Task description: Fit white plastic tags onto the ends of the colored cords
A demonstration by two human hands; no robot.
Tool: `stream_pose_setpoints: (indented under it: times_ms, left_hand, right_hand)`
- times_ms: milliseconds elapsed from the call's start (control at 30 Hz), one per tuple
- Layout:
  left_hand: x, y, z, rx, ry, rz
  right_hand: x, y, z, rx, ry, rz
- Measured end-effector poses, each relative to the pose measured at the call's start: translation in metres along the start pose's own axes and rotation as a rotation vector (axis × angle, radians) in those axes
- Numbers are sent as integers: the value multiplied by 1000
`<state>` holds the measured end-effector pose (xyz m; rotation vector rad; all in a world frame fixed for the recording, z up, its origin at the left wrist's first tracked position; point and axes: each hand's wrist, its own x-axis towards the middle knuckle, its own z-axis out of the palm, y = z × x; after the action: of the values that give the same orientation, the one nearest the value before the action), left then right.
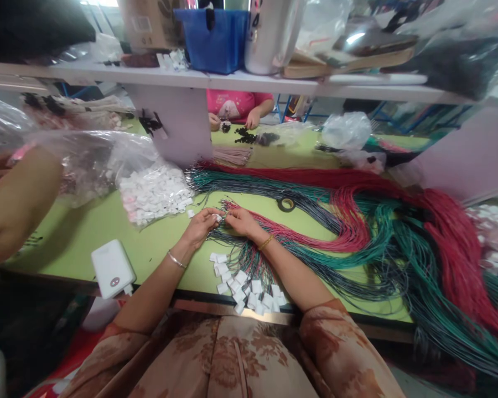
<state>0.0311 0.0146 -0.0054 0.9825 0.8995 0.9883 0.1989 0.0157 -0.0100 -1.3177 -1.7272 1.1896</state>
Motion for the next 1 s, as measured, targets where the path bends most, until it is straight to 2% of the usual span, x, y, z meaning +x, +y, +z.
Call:
stream_pose_setpoints:
  times_ms: [100, 300, 533, 600, 767, 867, 1000]
  left_hand:
    - [0, -3, 4, 43, 12, 29]
    - [4, -4, 1, -122, 77, -66]
    - [6, -13, 5, -1, 118, -12]
    - [6, -12, 4, 2, 130, -12]
    - [8, -7, -2, -55, 109, -70]
    - [8, -7, -2, -88, 86, -84]
    - [7, -9, 0, -115, 75, -63]
  right_hand:
    - [-1, 0, 1, 43, -29, -13]
    - [-2, 1, 2, -121, 122, -224]
    - [-2, 7, 7, -217, 141, -210]
    - [-2, 6, 5, -149, 162, -206]
    - [0, 3, -8, 187, 217, -115]
    - [0, 5, -12, 214, 171, -106]
    - [-3, 11, -10, 125, 113, -144]
